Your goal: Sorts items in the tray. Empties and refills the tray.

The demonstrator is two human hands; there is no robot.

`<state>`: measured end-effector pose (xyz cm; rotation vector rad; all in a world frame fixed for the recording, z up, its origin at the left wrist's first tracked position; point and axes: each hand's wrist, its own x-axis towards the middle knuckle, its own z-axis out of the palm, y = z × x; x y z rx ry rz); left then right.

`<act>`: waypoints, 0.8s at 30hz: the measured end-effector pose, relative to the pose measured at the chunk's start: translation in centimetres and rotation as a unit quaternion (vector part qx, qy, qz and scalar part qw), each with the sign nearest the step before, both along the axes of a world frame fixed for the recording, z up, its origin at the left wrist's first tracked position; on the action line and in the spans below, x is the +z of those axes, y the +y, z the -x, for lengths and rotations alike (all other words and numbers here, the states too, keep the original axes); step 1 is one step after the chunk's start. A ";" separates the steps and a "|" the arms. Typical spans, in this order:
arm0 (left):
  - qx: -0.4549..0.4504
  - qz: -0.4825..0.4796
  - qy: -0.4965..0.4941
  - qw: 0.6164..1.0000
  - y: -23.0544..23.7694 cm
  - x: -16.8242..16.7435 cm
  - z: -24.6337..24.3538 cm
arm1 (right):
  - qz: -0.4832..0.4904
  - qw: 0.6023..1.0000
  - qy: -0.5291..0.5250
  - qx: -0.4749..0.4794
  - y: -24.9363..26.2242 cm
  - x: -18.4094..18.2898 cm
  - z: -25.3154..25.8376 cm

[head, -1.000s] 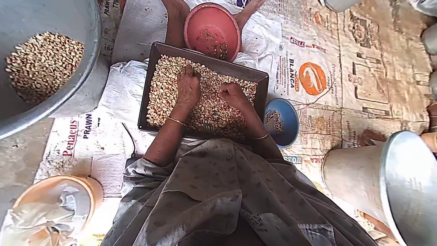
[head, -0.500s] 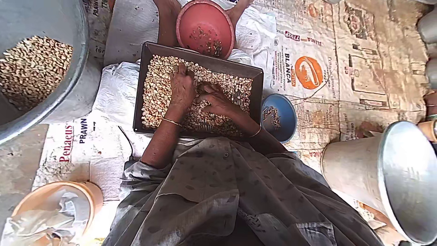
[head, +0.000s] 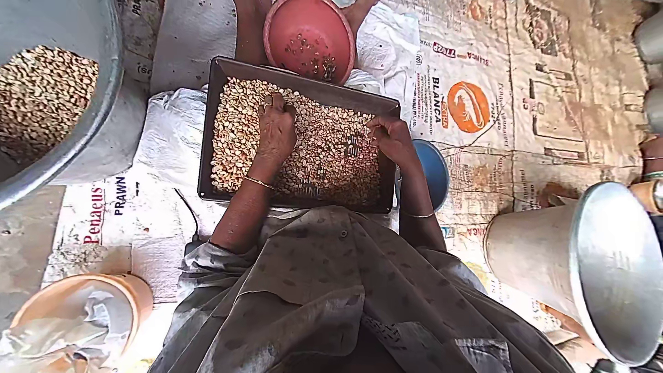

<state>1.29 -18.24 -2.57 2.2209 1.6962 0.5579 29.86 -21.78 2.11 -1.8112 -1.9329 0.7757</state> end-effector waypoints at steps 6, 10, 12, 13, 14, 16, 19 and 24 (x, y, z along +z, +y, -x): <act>-0.002 0.001 -0.004 1.000 -0.2 0.4 0.0 | 0.019 0.984 -0.178 -0.008 3.6 -1.6 0.3; 0.001 0.017 0.000 1.000 -0.1 0.4 -0.1 | 0.019 0.977 -0.212 -0.007 3.7 -2.7 0.4; 0.000 0.015 -0.002 1.000 0.0 0.3 0.0 | 0.001 0.987 -0.159 -0.033 3.6 -2.4 0.0; 0.000 0.017 -0.001 1.000 0.0 0.4 0.0 | -0.005 0.990 -0.138 -0.038 3.6 -2.2 -0.2; 0.000 0.020 0.002 1.000 0.0 0.4 0.0 | -0.005 0.991 -0.126 -0.034 3.4 -1.9 -0.3; 0.001 0.024 0.008 1.000 -0.1 0.4 -0.1 | 0.014 0.990 -0.139 -0.006 3.2 -2.0 -0.4; 0.001 0.018 0.009 1.000 0.0 0.4 -0.2 | 0.030 0.978 -0.207 0.002 3.0 -3.4 0.2; -0.003 0.019 0.015 1.000 -0.1 0.4 -0.1 | 0.038 0.964 -0.264 -0.015 2.6 -3.6 1.8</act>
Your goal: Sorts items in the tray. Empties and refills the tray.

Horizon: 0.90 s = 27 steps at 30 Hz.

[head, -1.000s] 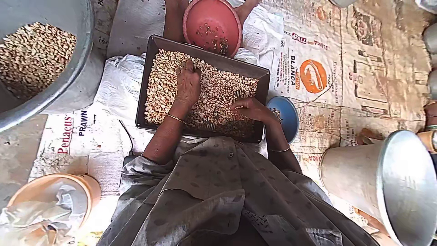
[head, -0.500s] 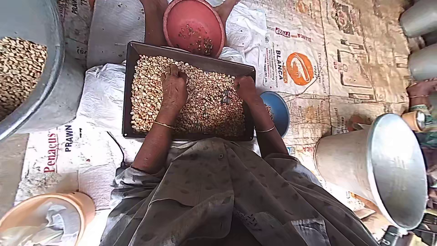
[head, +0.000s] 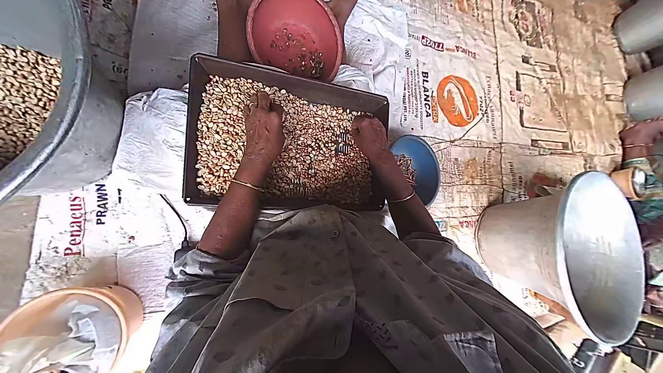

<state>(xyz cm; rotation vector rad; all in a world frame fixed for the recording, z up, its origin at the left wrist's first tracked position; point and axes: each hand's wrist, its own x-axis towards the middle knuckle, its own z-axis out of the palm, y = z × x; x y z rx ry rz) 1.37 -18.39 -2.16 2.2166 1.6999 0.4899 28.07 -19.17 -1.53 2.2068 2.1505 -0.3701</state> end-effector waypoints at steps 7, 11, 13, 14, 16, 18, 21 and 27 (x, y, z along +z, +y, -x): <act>-0.001 -0.003 -0.006 1.000 -0.1 0.3 0.0 | -0.037 0.999 0.010 0.000 -1.3 -0.1 0.2; 0.001 -0.004 -0.002 1.000 -0.1 0.2 0.1 | -0.044 0.999 -0.009 0.013 -1.5 -0.2 0.4; 0.000 -0.004 -0.003 1.000 -0.1 0.2 0.0 | -0.051 0.998 -0.020 0.032 -1.6 -0.2 0.4; 0.000 -0.001 -0.004 1.000 -0.1 0.2 0.0 | -0.051 0.998 -0.023 0.030 -1.7 -0.2 0.5; -0.002 0.001 -0.007 1.000 -0.1 0.3 0.1 | -0.045 0.999 -0.018 0.000 -1.6 -0.2 0.6; 0.000 -0.002 -0.008 1.000 -0.1 0.2 0.1 | -0.031 0.998 -0.004 -0.047 -1.4 -0.2 0.7; -0.003 -0.007 -0.005 1.000 -0.1 0.1 0.1 | -0.033 0.998 -0.009 -0.053 -1.2 -0.3 1.0; -0.003 -0.008 0.002 1.000 -0.1 0.0 0.1 | -0.046 0.998 0.006 -0.032 -1.2 -0.7 1.3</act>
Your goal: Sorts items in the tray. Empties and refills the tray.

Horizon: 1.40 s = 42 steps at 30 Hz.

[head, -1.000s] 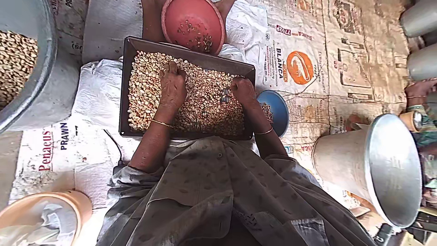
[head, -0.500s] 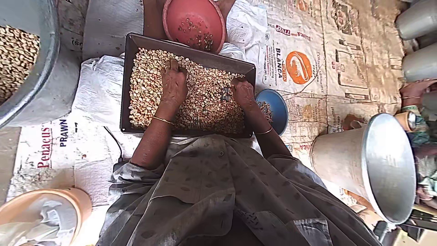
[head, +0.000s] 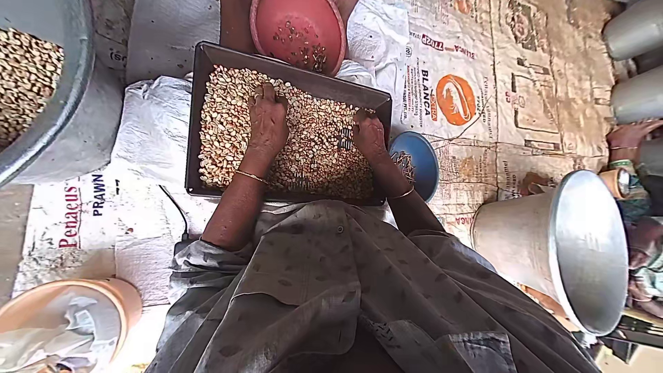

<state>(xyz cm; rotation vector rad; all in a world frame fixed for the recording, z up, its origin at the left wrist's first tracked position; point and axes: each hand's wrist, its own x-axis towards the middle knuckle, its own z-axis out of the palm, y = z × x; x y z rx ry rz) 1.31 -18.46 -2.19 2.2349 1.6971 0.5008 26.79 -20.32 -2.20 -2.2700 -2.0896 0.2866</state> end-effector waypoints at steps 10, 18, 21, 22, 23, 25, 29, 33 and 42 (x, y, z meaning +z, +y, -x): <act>-0.002 -0.002 -0.013 1.000 -0.1 0.1 0.2 | -0.130 0.981 0.131 0.058 -0.3 -0.1 -1.3; 0.012 0.027 0.005 1.000 0.1 0.1 -0.1 | -0.312 0.929 0.109 -0.166 -5.3 7.5 -9.3; 0.012 0.020 0.000 1.000 0.2 0.1 -0.2 | -0.311 0.912 0.201 -0.178 -5.5 7.9 -11.4; 0.012 0.019 -0.003 1.000 0.2 0.1 -0.2 | -0.307 0.904 0.253 -0.154 -5.2 7.1 -11.2; 0.012 0.019 -0.005 1.000 0.2 0.0 -0.2 | -0.284 0.904 0.296 -0.123 -4.9 6.2 -10.5; 0.011 0.017 -0.006 1.000 0.2 0.0 -0.2 | -0.214 0.928 0.299 -0.058 -3.8 4.7 -8.1; 0.009 0.006 -0.015 1.000 0.1 -0.2 -0.1 | -0.031 0.994 0.103 0.013 -1.3 2.8 -3.0; 0.005 0.008 -0.011 1.000 0.1 0.0 0.0 | 0.075 0.997 -0.024 0.004 -2.7 1.4 1.1; 0.002 0.012 -0.013 1.000 0.0 0.1 -0.2 | -0.027 0.975 0.207 0.080 -6.1 2.1 -1.0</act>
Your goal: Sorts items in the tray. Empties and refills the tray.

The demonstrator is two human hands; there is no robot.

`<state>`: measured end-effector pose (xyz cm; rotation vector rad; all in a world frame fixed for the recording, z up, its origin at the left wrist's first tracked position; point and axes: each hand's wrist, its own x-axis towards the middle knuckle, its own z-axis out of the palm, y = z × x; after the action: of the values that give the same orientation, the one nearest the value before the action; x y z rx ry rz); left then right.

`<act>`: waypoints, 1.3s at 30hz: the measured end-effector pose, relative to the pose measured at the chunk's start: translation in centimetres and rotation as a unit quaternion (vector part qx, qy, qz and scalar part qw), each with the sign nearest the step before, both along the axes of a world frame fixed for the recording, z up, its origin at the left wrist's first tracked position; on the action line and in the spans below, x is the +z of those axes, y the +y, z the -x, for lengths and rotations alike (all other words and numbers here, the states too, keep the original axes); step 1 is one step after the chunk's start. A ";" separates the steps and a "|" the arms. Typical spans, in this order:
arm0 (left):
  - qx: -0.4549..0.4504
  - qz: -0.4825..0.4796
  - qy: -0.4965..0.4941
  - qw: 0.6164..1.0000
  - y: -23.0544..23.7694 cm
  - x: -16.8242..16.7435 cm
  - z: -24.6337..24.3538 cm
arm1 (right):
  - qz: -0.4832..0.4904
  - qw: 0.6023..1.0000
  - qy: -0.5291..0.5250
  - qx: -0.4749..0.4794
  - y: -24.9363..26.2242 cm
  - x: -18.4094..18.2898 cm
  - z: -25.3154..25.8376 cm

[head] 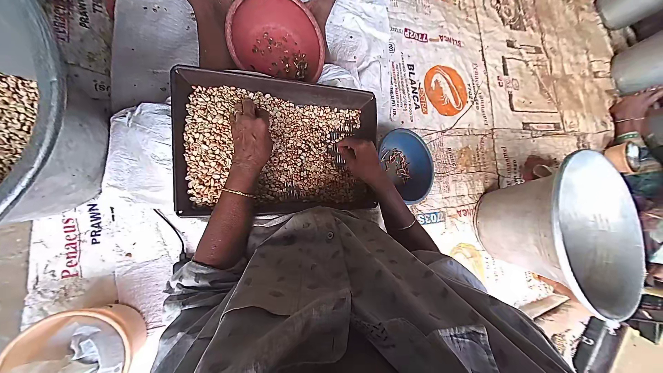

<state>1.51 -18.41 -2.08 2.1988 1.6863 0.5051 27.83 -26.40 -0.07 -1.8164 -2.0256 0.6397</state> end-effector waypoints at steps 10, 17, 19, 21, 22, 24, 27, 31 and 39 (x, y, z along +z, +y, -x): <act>-0.008 0.003 0.004 1.000 0.1 -0.1 0.3 | 0.074 0.966 -0.247 -0.015 9.5 -0.9 -1.5; -0.010 0.012 0.012 1.000 0.1 0.1 0.3 | 0.056 0.945 -0.321 0.011 8.3 -0.8 -0.9; -0.008 0.012 0.017 1.000 0.1 0.0 0.3 | 0.055 0.937 -0.343 0.048 8.0 -0.7 -1.0; -0.009 0.012 0.017 1.000 0.1 0.0 0.3 | 0.071 0.930 -0.351 0.086 8.1 -0.5 -1.2; -0.008 0.014 0.017 1.000 0.1 0.0 0.3 | 0.082 0.926 -0.351 0.110 8.2 -0.3 -1.3; -0.006 0.012 0.017 1.000 0.1 0.0 0.2 | 0.099 0.921 -0.341 0.160 8.8 0.4 -1.6; -0.008 0.007 0.011 1.000 0.2 -0.1 0.4 | 0.032 0.965 -0.237 0.112 10.5 2.8 -2.0; -0.001 0.009 0.003 1.000 0.3 -0.3 0.3 | -0.111 0.971 0.182 -0.111 11.5 4.1 -1.6; -0.001 0.002 -0.010 1.000 0.4 -0.4 0.6 | 0.320 0.927 0.162 0.114 -3.5 5.4 5.6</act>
<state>0.89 -18.05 -2.47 2.1844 1.6727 0.5210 22.27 -29.86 5.30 -1.6200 -1.9386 1.7123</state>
